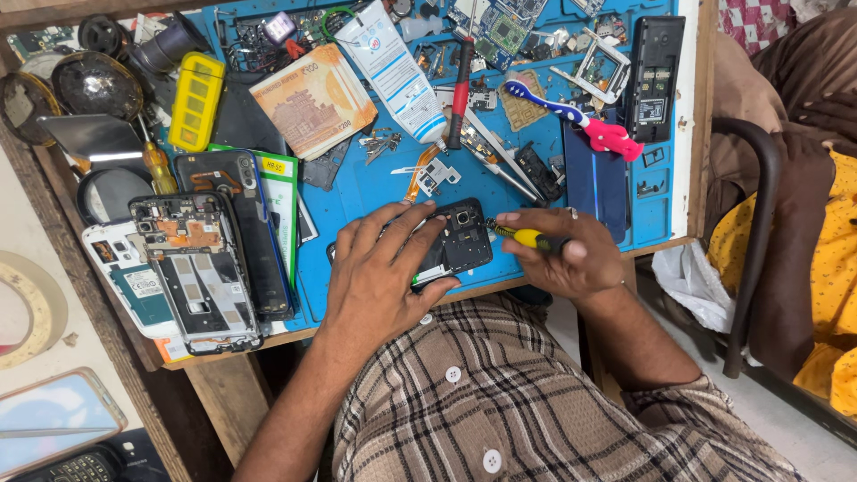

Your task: The person removes the back cover of a smartphone, then uses a screwdriver to unscrew components around the camera module. The person handles the phone and tools throughout the clip.

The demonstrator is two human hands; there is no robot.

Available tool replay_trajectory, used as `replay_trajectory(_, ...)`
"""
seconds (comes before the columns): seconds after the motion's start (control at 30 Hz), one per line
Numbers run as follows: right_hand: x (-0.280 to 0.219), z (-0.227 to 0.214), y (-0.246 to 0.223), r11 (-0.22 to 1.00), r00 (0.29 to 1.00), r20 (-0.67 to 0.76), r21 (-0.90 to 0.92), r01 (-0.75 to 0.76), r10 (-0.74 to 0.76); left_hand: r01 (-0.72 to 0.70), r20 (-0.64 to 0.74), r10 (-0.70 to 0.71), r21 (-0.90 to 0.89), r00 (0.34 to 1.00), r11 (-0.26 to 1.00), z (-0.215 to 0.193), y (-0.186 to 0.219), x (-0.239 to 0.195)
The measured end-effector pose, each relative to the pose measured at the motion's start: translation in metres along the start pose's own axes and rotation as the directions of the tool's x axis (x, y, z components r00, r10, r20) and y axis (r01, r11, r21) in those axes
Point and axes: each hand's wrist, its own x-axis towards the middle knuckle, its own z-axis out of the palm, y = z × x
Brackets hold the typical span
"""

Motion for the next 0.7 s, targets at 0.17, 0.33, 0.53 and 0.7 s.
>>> replay_trajectory(0.17,0.023,-0.010,-0.011,0.982,0.984,0.131,-0.130,0.135,-0.118,-0.006,0.024,0.005,0.020,1.000,1.000,-0.001,0.001,-0.001)
replay_trajectory(0.33,0.034,-0.012,-0.015,0.981,0.993,0.102,-0.179,0.068,-0.051,-0.023,0.026,0.022,0.027,0.999,0.999,-0.002,0.002,0.000)
replay_trajectory(0.53,0.030,-0.009,-0.011,0.994,0.994,0.101,-0.104,0.044,-0.034,-0.038,0.012,0.038,0.035,0.999,0.999,-0.005,0.003,0.000)
replay_trajectory(0.7,0.031,-0.015,-0.005,0.979,0.993,0.083,-0.179,0.098,-0.085,-0.029,0.026,0.029,0.032,0.999,0.999,-0.007,0.003,0.001)
